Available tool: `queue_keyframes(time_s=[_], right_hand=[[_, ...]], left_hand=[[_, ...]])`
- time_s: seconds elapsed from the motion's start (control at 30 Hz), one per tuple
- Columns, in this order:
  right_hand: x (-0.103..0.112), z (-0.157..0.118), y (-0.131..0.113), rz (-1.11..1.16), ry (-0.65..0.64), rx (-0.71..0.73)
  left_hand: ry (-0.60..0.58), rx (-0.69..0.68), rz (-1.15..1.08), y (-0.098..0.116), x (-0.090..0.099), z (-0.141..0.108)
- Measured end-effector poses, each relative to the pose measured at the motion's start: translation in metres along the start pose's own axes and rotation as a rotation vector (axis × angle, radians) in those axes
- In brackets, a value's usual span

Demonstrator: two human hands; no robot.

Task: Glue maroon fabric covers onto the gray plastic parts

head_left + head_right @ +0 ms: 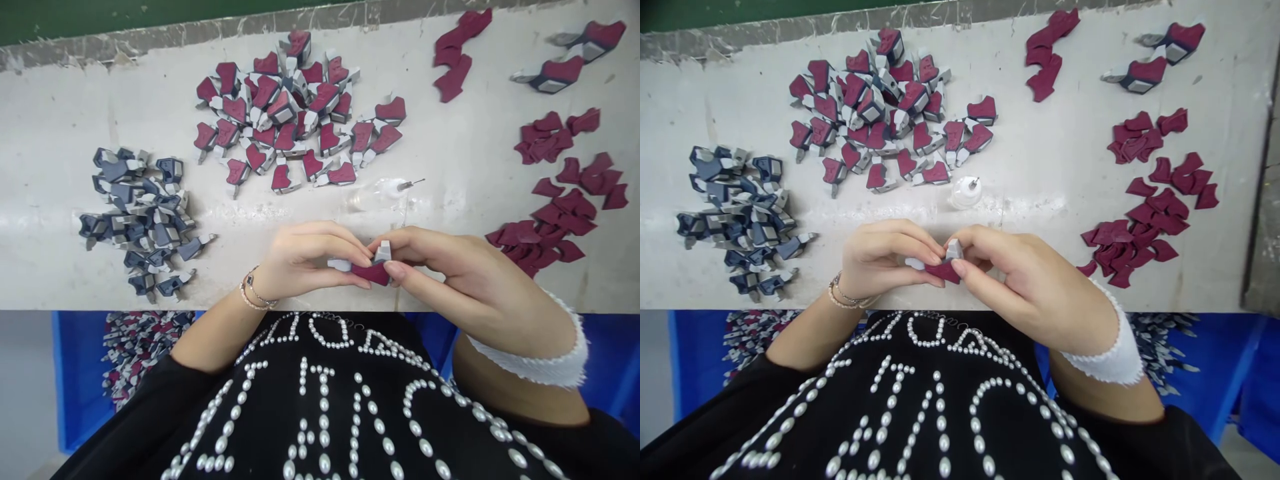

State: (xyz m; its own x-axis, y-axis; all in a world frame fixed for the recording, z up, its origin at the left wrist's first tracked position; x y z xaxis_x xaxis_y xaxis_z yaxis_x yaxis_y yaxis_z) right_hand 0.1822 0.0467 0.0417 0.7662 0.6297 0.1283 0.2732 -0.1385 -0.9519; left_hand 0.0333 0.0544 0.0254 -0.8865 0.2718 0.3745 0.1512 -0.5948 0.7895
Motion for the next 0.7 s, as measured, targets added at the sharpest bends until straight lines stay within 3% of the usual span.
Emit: queue_keyframes(time_s=[0.7], right_hand=[[-0.0001,0.0014,0.0075,-0.005,0.047,-0.072]], left_hand=[[-0.008,-0.007,0.047,0.0008,-0.0010,-0.0015]])
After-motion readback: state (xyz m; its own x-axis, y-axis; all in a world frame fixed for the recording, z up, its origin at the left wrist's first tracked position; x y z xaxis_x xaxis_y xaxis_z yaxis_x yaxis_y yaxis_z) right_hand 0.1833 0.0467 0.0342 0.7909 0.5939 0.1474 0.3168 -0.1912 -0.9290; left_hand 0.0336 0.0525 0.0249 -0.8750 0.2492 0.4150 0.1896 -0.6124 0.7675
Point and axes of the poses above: each hand's wrist, its own z-axis towards the middle knuckle, its own x-axis out of the back of the hand, y = z × x, the point moved 7 cm from there along z, towards the middle knuckle, and after that the axes turned 14 degrees about z, right-handed, at the moved point
